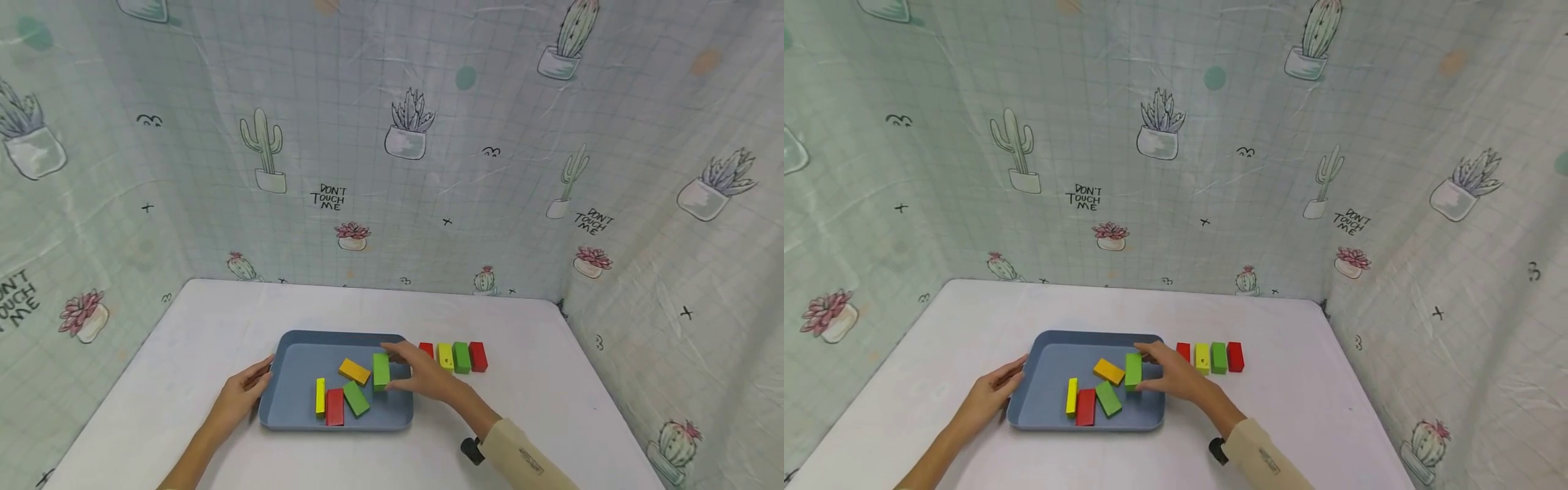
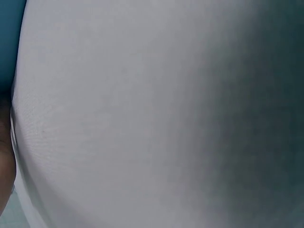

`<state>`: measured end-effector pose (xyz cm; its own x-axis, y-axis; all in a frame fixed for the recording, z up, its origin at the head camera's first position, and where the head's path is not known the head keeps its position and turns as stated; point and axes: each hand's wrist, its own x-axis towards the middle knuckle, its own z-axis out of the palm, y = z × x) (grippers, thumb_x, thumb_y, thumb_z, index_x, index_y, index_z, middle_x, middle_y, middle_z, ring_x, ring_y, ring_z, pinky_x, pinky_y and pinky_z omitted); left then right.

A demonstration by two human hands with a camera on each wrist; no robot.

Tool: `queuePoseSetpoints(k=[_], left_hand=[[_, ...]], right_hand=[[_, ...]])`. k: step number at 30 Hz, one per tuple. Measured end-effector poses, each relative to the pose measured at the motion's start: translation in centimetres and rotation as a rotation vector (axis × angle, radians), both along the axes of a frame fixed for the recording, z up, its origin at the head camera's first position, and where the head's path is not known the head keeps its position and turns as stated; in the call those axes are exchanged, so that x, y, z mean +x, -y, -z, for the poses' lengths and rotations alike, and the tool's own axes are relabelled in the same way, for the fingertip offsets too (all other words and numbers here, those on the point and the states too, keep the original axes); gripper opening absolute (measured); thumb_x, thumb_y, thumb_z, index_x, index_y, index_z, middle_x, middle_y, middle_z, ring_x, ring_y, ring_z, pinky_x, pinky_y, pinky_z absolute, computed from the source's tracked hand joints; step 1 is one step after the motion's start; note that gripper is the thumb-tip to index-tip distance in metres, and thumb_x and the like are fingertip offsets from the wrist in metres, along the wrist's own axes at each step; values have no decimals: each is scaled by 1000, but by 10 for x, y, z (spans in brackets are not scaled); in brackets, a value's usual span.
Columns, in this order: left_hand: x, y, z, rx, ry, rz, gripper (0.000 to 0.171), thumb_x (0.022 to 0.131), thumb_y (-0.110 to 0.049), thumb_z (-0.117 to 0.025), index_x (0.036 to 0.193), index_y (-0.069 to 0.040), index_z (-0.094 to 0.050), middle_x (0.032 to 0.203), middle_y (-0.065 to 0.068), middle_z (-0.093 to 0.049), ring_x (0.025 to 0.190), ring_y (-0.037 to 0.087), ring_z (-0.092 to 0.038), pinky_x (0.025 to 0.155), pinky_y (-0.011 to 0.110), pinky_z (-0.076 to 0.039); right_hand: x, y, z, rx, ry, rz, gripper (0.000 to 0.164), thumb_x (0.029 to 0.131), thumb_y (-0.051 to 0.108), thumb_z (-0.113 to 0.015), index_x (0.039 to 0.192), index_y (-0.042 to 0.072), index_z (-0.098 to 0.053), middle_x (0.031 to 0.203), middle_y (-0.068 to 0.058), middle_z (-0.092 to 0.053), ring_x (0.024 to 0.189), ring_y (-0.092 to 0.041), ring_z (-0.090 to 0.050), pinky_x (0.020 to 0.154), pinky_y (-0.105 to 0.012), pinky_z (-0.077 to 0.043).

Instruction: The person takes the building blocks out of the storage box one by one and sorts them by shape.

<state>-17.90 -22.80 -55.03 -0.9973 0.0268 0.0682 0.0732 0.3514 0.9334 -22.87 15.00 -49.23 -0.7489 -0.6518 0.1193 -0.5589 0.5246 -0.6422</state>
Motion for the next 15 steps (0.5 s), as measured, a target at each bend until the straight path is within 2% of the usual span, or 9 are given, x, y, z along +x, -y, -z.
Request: queuePoseSetpoints(k=[6,11,15], left_hand=[[-1,-1,-1,-3,4,1,47,98,-20,-54,139,-1,-44,137,17,-47,121,30,-47,87,9,-41],[-1,0,-1,15,19,1,47,98,-21,-54,139,-1,-44,138,17,-46,122,30,-47,87,10,-42],[-2,0,-1,18,35,0,48,98,-22,-54,140,-2,-43,138,17,-46,122,30,-47,88,10,-42]], right_hand=[[0,-17,3,-40,28,37,75,80,36,-75,141,12,-40,130,2,-50,115,-18,-54,94,-36,-47],[-2,-28,4,-88,7,55,76,79,32,-76,141,9,-40,130,1,-50,114,-15,-54,94,-37,-47],[-4,-37,3,-103,13,94,76,80,32,-76,142,11,-39,131,-1,-50,113,-16,-55,92,-39,-48]])
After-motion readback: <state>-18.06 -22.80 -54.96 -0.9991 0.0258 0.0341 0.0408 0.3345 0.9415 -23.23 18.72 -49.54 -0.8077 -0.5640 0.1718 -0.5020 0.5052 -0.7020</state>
